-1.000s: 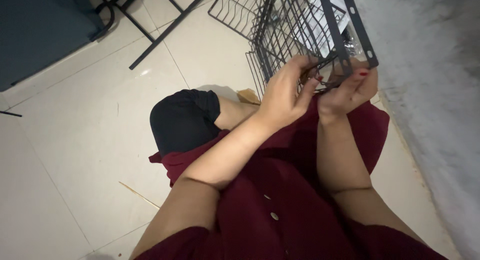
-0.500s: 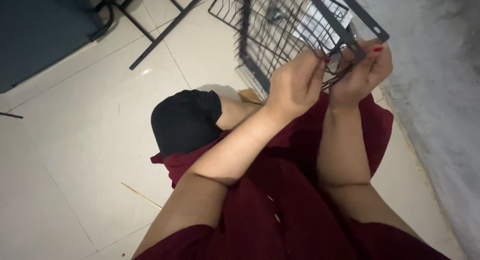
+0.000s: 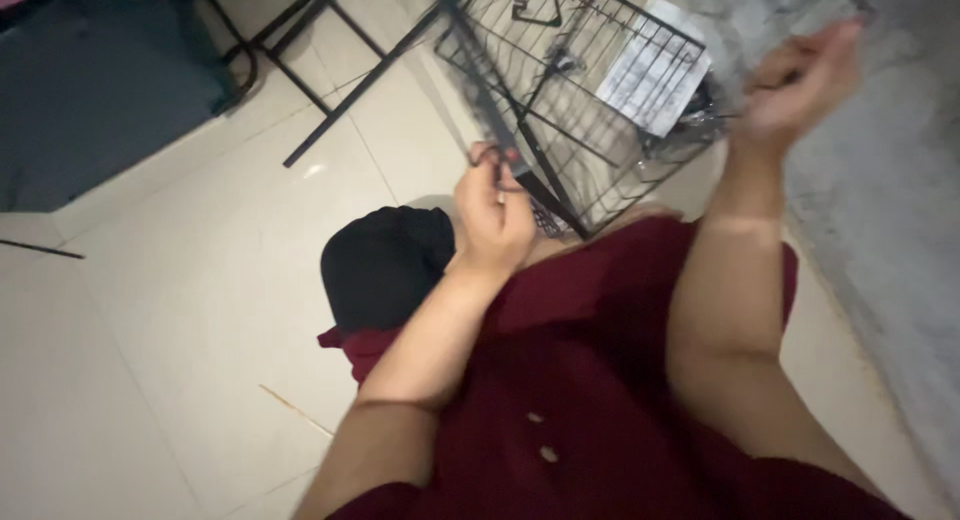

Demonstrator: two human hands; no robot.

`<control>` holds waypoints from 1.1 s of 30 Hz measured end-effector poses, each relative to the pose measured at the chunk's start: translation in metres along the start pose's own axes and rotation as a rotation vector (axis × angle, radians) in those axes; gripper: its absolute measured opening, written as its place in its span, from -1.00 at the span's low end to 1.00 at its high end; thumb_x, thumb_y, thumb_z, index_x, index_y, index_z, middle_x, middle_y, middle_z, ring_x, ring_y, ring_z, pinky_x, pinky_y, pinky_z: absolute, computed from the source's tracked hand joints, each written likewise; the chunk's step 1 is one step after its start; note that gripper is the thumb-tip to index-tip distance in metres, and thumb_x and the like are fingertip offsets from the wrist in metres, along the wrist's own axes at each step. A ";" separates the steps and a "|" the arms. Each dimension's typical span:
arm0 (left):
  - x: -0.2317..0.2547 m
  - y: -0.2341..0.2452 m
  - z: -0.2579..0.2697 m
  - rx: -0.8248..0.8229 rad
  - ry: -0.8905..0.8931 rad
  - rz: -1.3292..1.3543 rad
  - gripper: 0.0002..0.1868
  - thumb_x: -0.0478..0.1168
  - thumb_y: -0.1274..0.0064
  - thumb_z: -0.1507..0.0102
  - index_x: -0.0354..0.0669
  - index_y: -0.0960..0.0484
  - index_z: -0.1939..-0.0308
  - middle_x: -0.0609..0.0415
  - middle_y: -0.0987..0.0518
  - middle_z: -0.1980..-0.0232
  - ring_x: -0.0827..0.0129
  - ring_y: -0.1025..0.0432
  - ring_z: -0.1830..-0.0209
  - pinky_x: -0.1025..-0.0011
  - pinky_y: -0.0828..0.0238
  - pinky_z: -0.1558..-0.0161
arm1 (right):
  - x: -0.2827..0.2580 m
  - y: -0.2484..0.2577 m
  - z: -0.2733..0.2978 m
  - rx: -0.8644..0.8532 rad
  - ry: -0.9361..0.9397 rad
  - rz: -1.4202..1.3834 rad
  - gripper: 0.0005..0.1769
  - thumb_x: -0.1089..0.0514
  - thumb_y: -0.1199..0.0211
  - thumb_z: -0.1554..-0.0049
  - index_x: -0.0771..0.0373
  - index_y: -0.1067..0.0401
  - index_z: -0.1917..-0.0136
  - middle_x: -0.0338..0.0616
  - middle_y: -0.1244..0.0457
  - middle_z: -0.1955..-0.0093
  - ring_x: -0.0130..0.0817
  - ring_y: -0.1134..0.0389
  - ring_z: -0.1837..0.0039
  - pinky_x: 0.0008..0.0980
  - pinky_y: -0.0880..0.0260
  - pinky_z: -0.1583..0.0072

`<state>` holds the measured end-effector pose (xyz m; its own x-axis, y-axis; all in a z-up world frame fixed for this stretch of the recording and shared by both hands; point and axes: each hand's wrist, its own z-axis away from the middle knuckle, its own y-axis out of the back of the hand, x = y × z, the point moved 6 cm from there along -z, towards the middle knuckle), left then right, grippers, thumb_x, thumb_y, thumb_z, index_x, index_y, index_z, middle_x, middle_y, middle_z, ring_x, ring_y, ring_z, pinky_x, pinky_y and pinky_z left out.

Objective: The person assembles a black wire dish rack by hand, inserting vertical support rods into the grid frame and attaching the base legs. The person briefly consults an instruction sheet before continuing to secure the rack components.

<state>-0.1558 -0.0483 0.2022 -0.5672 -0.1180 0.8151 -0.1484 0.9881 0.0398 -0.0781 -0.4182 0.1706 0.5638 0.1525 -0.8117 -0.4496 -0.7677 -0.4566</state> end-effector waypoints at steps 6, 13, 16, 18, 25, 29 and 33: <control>-0.007 -0.012 -0.011 0.083 0.102 0.224 -0.83 -0.25 0.07 -0.47 -0.34 -0.44 0.10 0.16 -0.40 0.20 0.55 -0.27 0.26 0.57 -0.24 0.21 | 0.025 -0.044 0.024 -0.181 -0.010 -0.005 -0.51 -0.14 0.00 -0.51 0.25 -0.16 0.12 -0.21 0.05 0.38 -0.48 0.08 0.44 -0.43 0.13 0.40; -0.037 0.026 -0.057 0.210 -0.071 0.189 -0.78 -0.20 0.07 -0.47 -0.35 -0.48 0.13 0.15 -0.37 0.23 0.48 -0.24 0.22 0.47 -0.20 0.17 | 0.013 -0.025 0.018 0.042 0.027 0.114 -0.54 -0.21 -0.02 -0.42 0.17 -0.19 0.13 -0.30 0.03 0.43 -0.50 0.09 0.46 -0.40 0.12 0.42; -0.064 0.063 -0.081 0.189 0.040 0.495 -0.82 -0.23 0.08 -0.43 -0.25 -0.51 0.22 0.19 -0.46 0.41 0.54 -0.29 0.48 0.52 -0.17 0.42 | 0.001 0.009 -0.005 0.189 -0.006 0.105 -0.56 -0.21 -0.01 -0.39 0.13 -0.18 0.15 -0.33 0.04 0.46 -0.51 0.11 0.46 -0.38 0.15 0.43; -0.078 0.076 -0.086 0.144 0.121 0.601 -0.89 -0.29 0.04 -0.41 -0.24 -0.50 0.21 0.19 -0.46 0.47 0.58 -0.25 0.56 0.55 -0.10 0.52 | 0.001 0.011 -0.013 0.211 -0.001 0.103 -0.55 -0.22 -0.03 -0.39 0.11 -0.15 0.16 -0.36 0.07 0.44 -0.52 0.12 0.44 -0.39 0.20 0.42; -0.073 0.013 -0.066 0.107 -0.064 0.280 -0.88 -0.33 0.02 -0.39 -0.40 -0.48 0.15 0.15 -0.43 0.30 0.50 -0.24 0.42 0.51 -0.17 0.36 | 0.016 -0.086 0.058 -0.120 0.126 0.320 -0.50 -0.28 0.00 -0.44 0.18 -0.29 0.07 -0.38 -0.08 0.27 -0.55 0.00 0.30 -0.47 0.07 0.28; -0.057 -0.017 -0.057 -0.101 -0.011 0.216 -0.85 -0.30 -0.03 -0.42 -0.32 -0.50 0.21 0.12 -0.44 0.39 0.51 -0.33 0.44 0.48 -0.23 0.35 | 0.017 -0.125 0.102 -0.223 0.224 0.411 -0.54 -0.20 0.04 -0.49 0.22 -0.30 -0.01 -0.38 -0.12 0.21 -0.56 -0.07 0.23 -0.46 -0.02 0.21; -0.058 -0.002 -0.055 -0.002 -0.098 0.103 -0.87 -0.30 0.00 -0.39 -0.35 -0.52 0.16 0.04 -0.46 0.37 0.47 -0.35 0.45 0.45 -0.24 0.38 | 0.016 -0.113 0.092 -0.177 0.216 0.325 -0.57 -0.17 0.09 -0.47 0.17 -0.27 0.07 -0.41 -0.06 0.27 -0.60 0.01 0.29 -0.53 0.08 0.25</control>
<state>-0.0780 -0.0382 0.1870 -0.6557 -0.0250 0.7546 -0.0842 0.9956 -0.0402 -0.0813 -0.2717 0.1759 0.5526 -0.2344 -0.7998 -0.5129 -0.8521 -0.1046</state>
